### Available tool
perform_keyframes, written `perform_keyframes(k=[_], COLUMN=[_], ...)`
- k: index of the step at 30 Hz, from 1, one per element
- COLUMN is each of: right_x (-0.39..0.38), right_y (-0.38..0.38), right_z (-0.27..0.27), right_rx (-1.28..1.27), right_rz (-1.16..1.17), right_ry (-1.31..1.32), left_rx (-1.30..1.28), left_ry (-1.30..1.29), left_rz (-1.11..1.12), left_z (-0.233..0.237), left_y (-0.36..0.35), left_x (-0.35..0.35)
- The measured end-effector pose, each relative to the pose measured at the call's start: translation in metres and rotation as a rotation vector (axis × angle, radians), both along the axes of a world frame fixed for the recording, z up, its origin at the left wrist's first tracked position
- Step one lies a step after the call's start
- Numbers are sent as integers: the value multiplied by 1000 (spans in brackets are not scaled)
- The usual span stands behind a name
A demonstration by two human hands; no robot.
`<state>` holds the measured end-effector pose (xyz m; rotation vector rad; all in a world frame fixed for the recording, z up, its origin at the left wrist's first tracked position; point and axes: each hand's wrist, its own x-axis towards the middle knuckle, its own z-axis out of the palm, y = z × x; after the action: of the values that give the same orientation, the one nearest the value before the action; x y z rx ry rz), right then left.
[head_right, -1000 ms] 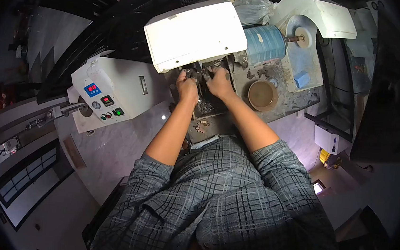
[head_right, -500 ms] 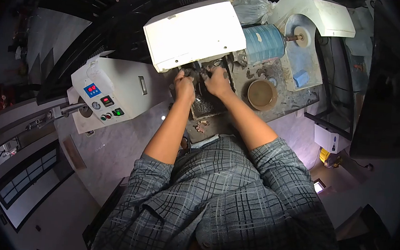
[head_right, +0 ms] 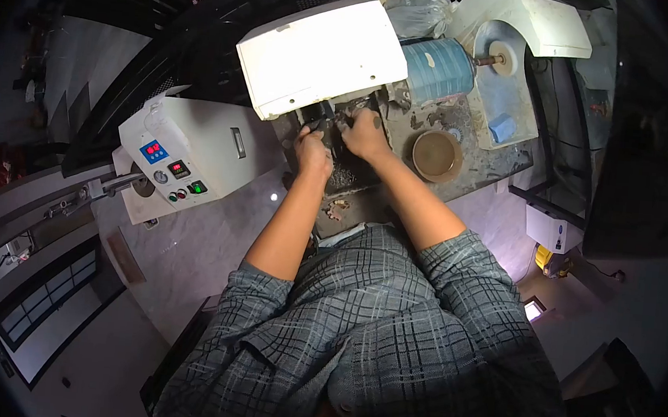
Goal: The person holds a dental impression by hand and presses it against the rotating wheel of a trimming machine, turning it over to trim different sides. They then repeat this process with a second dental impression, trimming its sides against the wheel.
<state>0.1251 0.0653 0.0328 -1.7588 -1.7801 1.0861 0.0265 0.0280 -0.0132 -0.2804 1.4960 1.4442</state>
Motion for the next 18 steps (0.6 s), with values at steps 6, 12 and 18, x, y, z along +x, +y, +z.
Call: perform_keyframes(k=[6, 12, 18], right_x=[1, 0, 15], right_y=[2, 5, -18], right_z=[-12, -13, 21], right_rx=[-64, -134, -18], right_rz=[-14, 24, 123], right_ry=[66, 44, 41], left_rx=[-23, -97, 233], left_ry=[-21, -55, 309], left_rz=[-59, -5, -262], left_z=[3, 32, 19], left_y=[-5, -1, -28], left_x=[-5, 0, -18])
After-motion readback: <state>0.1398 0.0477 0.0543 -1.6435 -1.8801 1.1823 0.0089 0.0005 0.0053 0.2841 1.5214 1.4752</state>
